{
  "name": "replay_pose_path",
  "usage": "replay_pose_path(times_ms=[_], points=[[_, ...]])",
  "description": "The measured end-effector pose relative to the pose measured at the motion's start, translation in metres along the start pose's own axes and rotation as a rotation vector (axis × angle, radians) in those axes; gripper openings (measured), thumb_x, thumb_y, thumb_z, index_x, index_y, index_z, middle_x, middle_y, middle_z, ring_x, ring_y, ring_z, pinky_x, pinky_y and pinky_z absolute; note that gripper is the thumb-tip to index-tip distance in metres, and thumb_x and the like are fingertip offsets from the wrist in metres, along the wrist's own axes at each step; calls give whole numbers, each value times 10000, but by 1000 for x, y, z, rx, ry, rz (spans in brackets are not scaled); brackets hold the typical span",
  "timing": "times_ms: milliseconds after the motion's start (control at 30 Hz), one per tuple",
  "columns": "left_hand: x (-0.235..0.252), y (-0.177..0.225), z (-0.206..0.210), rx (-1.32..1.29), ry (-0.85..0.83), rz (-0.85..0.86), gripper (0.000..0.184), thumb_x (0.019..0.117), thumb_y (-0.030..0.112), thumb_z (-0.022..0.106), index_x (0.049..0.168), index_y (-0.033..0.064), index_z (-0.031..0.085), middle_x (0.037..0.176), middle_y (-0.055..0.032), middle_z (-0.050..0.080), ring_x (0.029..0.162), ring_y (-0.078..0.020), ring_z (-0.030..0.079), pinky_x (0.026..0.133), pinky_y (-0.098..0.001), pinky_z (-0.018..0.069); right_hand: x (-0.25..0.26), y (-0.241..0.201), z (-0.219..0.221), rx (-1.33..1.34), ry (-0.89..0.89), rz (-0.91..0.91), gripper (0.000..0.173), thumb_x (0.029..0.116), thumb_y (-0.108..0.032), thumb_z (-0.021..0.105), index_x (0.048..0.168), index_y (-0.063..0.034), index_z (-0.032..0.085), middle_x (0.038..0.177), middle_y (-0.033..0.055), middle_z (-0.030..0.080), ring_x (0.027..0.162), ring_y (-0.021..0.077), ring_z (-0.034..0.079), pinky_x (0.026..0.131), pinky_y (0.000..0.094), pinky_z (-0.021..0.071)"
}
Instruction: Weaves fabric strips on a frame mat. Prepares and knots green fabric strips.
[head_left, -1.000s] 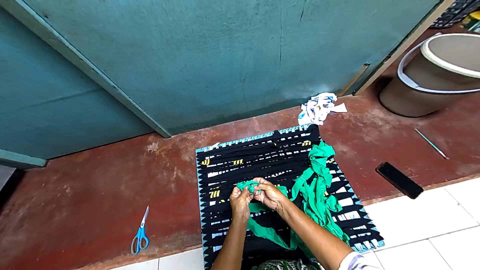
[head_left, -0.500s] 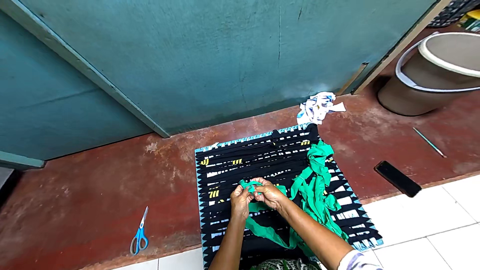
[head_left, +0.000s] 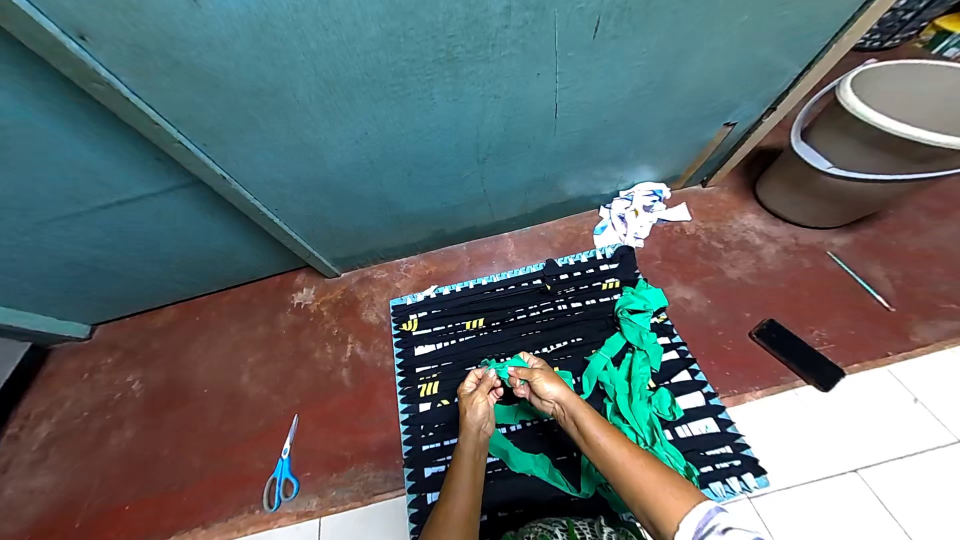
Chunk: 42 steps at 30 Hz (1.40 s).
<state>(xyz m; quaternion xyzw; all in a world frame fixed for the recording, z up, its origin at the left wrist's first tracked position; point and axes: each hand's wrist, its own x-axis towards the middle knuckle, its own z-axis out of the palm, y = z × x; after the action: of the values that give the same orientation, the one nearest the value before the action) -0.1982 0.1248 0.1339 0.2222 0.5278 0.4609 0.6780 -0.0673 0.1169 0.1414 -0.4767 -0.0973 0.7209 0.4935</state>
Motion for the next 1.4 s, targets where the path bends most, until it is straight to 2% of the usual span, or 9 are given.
replay_pose_path(times_ms=[167, 300, 433, 633, 700, 900, 1067, 1200, 1400], points=[[2, -11, -11, -255, -168, -5, 298, 1058, 27, 335, 895, 96, 575, 730, -4, 659, 612, -84, 625, 585, -221, 536, 0, -1, 8, -75, 80, -42, 177, 990, 128, 449, 995, -49, 441, 637, -3, 479, 456, 48, 439, 432, 178, 394], [1, -15, -15, -306, -249, 2, 291, 1050, 42, 330, 919, 108, 582, 746, 1, 660, 592, -64, 603, 571, -203, 520, 1, 3, 9, -269, 92, -149, 144, 977, 111, 488, 981, -28, 454, 610, -10, 444, 452, 51, 401, 441, 198, 366], [5, -15, -23, -228, -372, 45, 230, 1010, 53, 410, 921, 106, 616, 782, -2, 679, 620, -56, 618, 593, -207, 530, -2, 4, 8, -394, 87, -196, 102, 953, 82, 532, 992, -6, 498, 654, 10, 479, 479, 57, 400, 462, 215, 355], [4, -10, -18, -124, -280, -4, 220, 1032, 27, 386, 978, 46, 599, 779, -38, 682, 626, -92, 643, 611, -237, 562, -7, 1, -3, -324, -72, -88, 121, 987, 82, 520, 1072, -4, 531, 675, -11, 513, 498, 44, 458, 489, 193, 419], [4, -11, -17, -144, -278, -25, 227, 1038, 29, 375, 985, 44, 596, 789, -54, 693, 641, -112, 661, 627, -257, 576, -7, 3, -5, -318, -76, -114, 103, 981, 83, 533, 1041, 2, 557, 655, -17, 526, 492, 40, 466, 488, 191, 424], [0, -13, -19, -110, -369, -2, 199, 979, 30, 454, 942, 79, 643, 766, -11, 687, 655, -86, 652, 639, -243, 563, -3, 7, -3, -459, 93, -260, 94, 939, 103, 543, 984, 23, 564, 648, 6, 496, 498, 62, 431, 492, 229, 396], [1, -12, -19, 56, -376, 82, 261, 977, 6, 433, 1027, 4, 689, 797, -7, 695, 688, -72, 658, 666, -231, 570, 1, 8, -4, -611, 195, -335, 89, 915, 46, 613, 1003, 44, 607, 816, 93, 597, 657, 133, 539, 641, 321, 481], [0, -13, -14, 99, -334, 141, 281, 950, -57, 432, 1057, -8, 687, 788, 2, 691, 663, -60, 641, 656, -222, 563, 1, 6, -4, -610, 172, -327, 91, 909, 41, 624, 996, 36, 600, 776, 75, 575, 607, 115, 509, 594, 300, 460], [4, -22, -14, 236, -335, 406, 255, 901, -90, 524, 1096, -69, 688, 867, 2, 703, 691, -17, 614, 656, -179, 531, -4, -9, -1, -475, 61, -111, 115, 933, 96, 582, 1023, 31, 551, 621, 3, 473, 445, 55, 404, 435, 204, 365]])
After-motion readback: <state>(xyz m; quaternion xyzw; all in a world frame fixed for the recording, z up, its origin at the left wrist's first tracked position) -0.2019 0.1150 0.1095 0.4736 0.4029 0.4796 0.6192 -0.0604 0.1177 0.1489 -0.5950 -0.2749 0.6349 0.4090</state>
